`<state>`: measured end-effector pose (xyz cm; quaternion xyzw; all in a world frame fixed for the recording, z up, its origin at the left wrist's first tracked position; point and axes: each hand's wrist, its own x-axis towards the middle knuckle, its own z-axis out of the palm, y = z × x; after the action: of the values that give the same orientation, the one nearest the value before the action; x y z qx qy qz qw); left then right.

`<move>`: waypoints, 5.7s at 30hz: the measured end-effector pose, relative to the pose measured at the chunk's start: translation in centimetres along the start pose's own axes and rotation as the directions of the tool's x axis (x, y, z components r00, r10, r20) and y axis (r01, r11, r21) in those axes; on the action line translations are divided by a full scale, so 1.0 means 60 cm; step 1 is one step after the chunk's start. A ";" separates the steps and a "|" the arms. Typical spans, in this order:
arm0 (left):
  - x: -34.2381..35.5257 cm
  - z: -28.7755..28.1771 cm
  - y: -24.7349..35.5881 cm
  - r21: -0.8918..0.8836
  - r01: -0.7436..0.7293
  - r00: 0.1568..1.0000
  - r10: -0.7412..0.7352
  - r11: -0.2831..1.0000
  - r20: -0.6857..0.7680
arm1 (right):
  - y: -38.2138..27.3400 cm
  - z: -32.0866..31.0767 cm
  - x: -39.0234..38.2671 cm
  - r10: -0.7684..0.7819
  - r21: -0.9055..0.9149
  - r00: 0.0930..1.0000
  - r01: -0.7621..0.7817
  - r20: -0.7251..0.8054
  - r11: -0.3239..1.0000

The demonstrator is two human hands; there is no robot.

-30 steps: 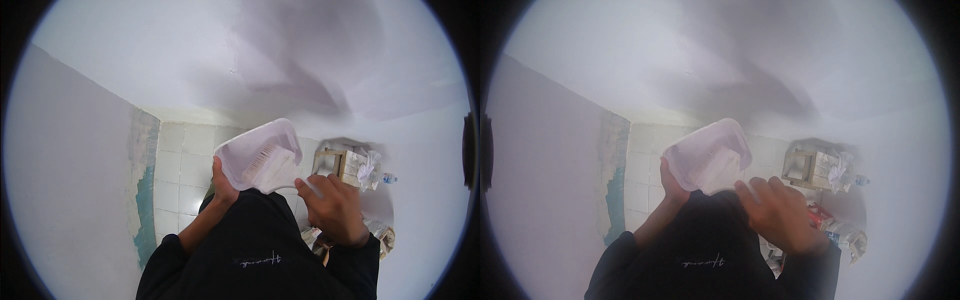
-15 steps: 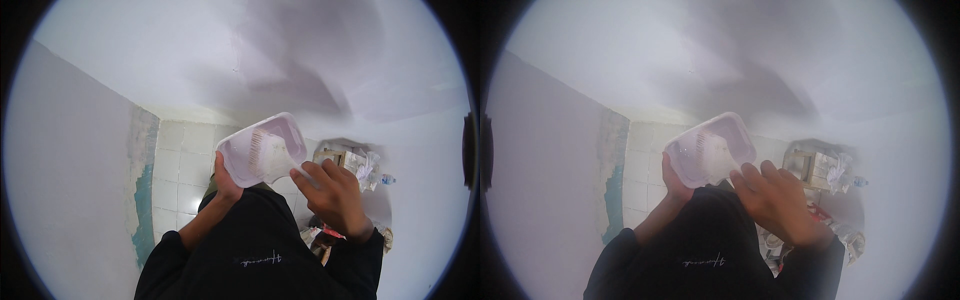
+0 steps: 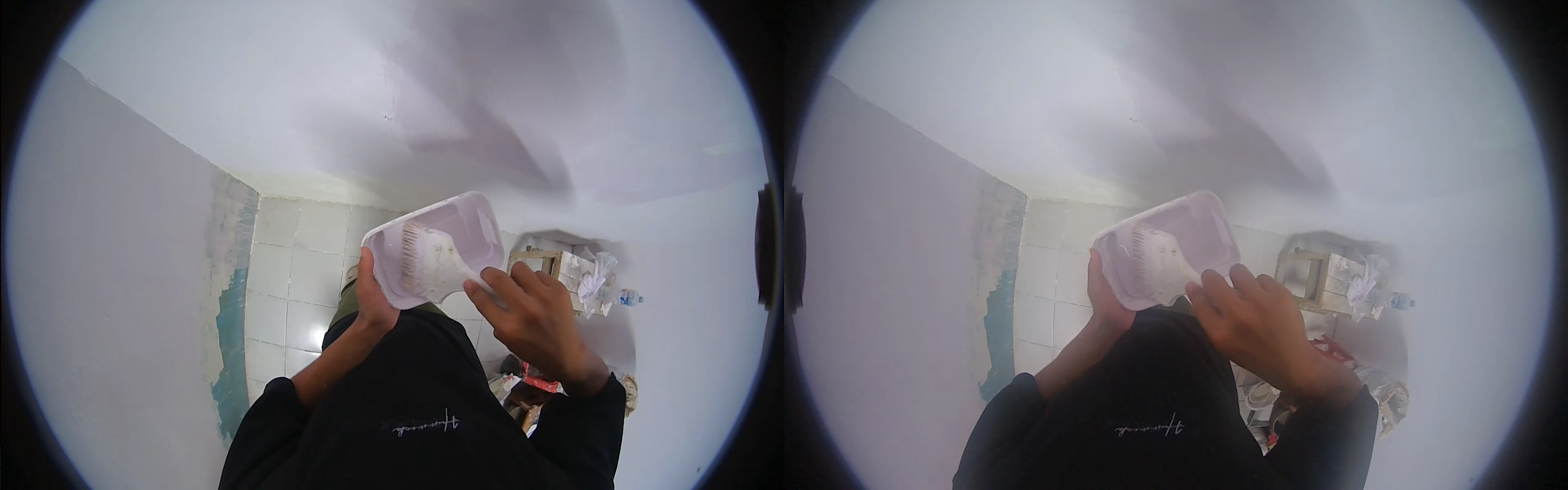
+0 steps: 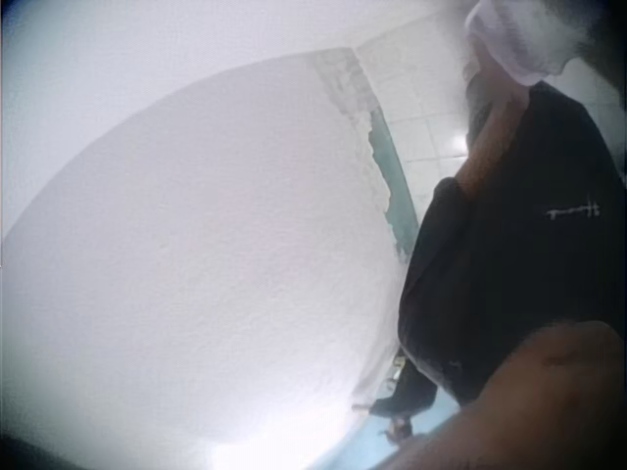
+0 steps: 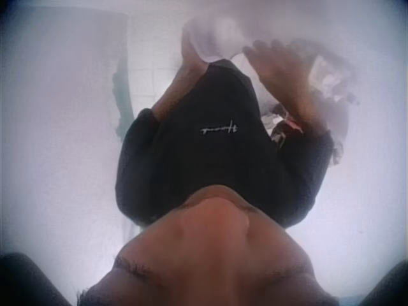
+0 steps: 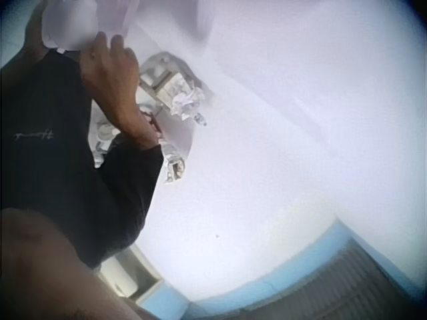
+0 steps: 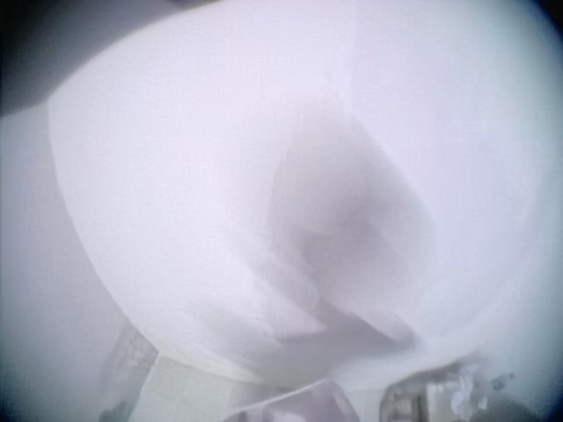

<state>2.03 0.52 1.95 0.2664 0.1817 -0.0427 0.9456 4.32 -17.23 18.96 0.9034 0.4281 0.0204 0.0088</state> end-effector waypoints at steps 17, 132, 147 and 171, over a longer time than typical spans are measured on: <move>0.007 -0.002 0.014 -0.013 -0.049 0.994 0.047 0.999 -0.101 | 0.002 0.011 -0.032 0.175 0.163 0.972 -0.150 -0.159 0.975; 0.046 -0.077 0.097 0.095 -0.359 0.895 0.371 0.928 -0.247 | 0.163 0.415 0.206 0.938 0.971 0.320 -0.145 -0.135 0.189; 0.055 -0.067 0.080 0.115 -0.358 0.900 0.375 0.927 -0.223 | 0.186 0.701 0.141 0.976 0.789 0.187 -0.614 0.113 0.026; 0.044 -0.071 0.090 0.080 -0.386 0.882 0.393 0.919 -0.259 | 0.162 0.454 0.169 0.958 0.882 0.265 -0.420 -0.106 0.214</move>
<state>4.09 7.38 0.27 0.3129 0.2511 0.1824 0.8976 19.47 -15.50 -7.61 0.8370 -0.1382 0.1699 -0.5015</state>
